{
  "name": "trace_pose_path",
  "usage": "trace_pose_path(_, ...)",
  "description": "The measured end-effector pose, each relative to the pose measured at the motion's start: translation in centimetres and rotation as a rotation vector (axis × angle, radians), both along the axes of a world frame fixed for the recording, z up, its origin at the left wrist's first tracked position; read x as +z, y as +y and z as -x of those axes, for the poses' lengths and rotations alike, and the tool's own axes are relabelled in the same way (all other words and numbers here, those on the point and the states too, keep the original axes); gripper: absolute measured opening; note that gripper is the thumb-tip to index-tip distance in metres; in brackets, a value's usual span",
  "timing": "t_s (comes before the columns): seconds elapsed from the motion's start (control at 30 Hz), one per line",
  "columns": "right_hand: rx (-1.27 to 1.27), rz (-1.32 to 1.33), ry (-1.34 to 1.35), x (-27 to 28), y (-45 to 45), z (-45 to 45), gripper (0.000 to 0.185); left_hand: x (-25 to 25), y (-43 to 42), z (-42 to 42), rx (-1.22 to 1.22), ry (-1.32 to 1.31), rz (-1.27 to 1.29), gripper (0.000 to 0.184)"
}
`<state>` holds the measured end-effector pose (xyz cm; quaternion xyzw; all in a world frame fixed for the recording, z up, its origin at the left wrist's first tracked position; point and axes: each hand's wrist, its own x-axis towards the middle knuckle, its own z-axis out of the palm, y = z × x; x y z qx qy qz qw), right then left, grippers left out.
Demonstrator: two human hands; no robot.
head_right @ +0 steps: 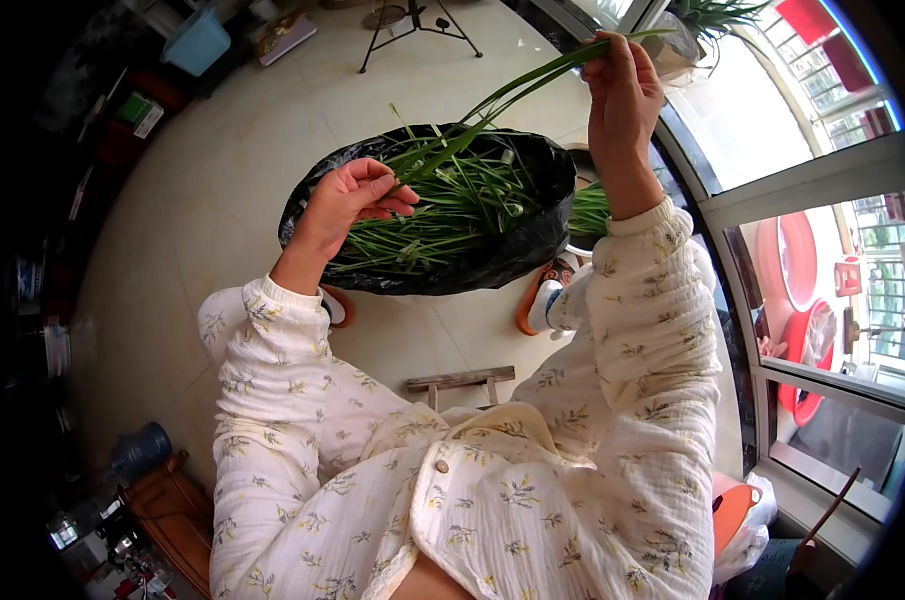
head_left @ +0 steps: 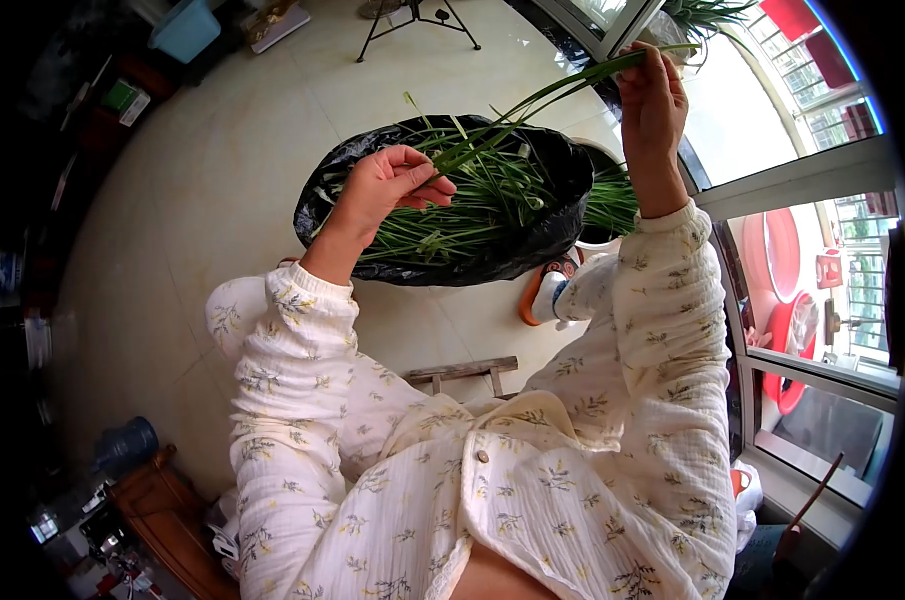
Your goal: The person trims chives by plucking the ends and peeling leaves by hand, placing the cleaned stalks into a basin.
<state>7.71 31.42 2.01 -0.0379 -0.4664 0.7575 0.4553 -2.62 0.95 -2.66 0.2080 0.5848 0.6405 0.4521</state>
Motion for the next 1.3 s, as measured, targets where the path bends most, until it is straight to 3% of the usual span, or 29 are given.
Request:
trace_pose_path(0.2,-0.226,0.040,0.107,1.3,3.2,-2.6,0.016,-1.8,0.3,-0.9,0.279,-0.105,-0.050,0.010)
trace_pose_path(0.27,-0.416,-0.073,0.090,2.8,6.4,-4.8,0.014,-2.0,0.1,-0.5,0.251,0.103,0.037,0.011)
trace_pose_path(0.33,-0.607,-0.373,0.033,4.3,9.3,-7.0,0.013,-2.5,-0.2,-0.1,0.169,0.400,0.067,0.021)
trace_pose_path(0.4,-0.774,-0.710,-0.085,5.0,11.1,-8.7,0.011,-2.0,-0.6,-0.5,0.108,0.956,0.314,0.030)
trace_pose_path(0.47,-0.887,-1.022,-0.427,4.6,12.5,-9.7,0.011,-2.8,-1.1,-0.5,0.077,1.328,0.370,0.042)
trace_pose_path(0.5,-0.834,-1.088,-0.624,3.6,12.9,-10.0,0.014,-2.7,-1.1,-0.4,0.049,1.192,0.401,0.046)
trace_pose_path(0.57,-0.764,-1.636,-0.630,-0.4,15.6,-9.3,0.014,-2.5,-0.9,-0.4,0.056,1.126,0.436,0.045)
trace_pose_path(0.67,-0.289,-1.924,-1.070,-10.2,17.1,-9.0,0.011,-3.0,-0.9,0.6,0.100,1.176,0.471,0.041)
trace_pose_path(0.73,-0.093,-2.035,-1.195,-17.4,17.5,-8.8,0.009,-3.2,-0.6,1.1,0.147,1.166,0.442,0.034)
trace_pose_path(0.83,0.027,-2.041,-1.333,-27.9,17.4,-9.1,0.014,-4.2,-0.5,2.0,0.221,1.141,0.434,0.026)
trace_pose_path(0.97,0.112,-1.969,-1.362,-34.8,15.0,-8.3,0.010,-4.6,0.2,2.5,0.261,1.160,0.458,0.021)
trace_pose_path(1.1,0.104,-1.881,-1.212,-36.4,14.1,-7.3,0.012,-5.7,1.1,3.0,0.248,1.176,0.464,0.020)
trace_pose_path(1.3,0.148,-1.813,-1.220,-38.1,12.3,-6.2,0.010,-6.0,1.4,3.4,0.260,1.162,0.483,0.020)
